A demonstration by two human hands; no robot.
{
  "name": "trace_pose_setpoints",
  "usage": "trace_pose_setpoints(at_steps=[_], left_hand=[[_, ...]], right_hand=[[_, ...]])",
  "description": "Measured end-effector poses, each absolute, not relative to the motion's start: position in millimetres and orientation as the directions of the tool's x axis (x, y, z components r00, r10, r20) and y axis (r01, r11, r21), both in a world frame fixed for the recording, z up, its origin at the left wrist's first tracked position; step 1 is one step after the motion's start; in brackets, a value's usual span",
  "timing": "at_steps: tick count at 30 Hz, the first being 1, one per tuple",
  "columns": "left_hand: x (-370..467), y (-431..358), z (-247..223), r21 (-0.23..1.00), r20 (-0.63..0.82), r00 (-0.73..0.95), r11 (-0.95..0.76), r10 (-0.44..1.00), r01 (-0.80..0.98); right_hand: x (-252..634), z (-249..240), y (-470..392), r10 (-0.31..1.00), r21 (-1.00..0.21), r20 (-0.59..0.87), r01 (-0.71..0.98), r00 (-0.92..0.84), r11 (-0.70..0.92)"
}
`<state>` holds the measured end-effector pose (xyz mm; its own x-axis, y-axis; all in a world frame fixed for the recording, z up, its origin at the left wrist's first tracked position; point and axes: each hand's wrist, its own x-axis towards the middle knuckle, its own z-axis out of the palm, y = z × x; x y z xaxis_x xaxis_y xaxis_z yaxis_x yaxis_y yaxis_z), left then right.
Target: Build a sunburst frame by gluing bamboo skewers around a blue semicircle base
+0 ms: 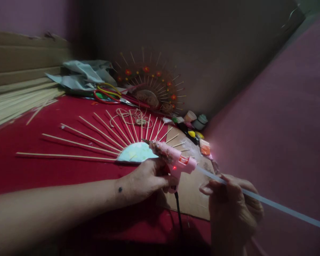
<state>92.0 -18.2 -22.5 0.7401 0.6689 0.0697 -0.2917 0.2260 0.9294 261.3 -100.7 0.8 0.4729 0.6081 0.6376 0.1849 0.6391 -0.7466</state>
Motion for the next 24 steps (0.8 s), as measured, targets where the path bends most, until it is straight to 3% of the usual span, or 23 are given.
trace_pose_setpoints(at_steps=[6, 16, 20, 24], left_hand=[[91, -17, -20, 0.939, 0.075, 0.734, 0.201, 0.675, -0.281], [92, -18, -21, 0.920, 0.074, 0.749, 0.244, 0.659, -0.306], [92, -18, -21, 0.915, 0.050, 0.758, 0.275, 0.651, -0.296], [92, -21, -22, 0.935, 0.045, 0.798, 0.256, 0.601, -0.246]], right_hand=[[256, 0, -102, 0.504, -0.685, 0.715, 0.342, 0.485, 0.643], [262, -2, -96, 0.643, -0.752, 0.646, 0.198, 0.411, 0.629], [259, -9, -91, 0.795, -0.865, 0.501, 0.221, 0.342, 0.449], [243, -10, -92, 0.963, -0.954, 0.216, 0.247, 0.161, 0.172]])
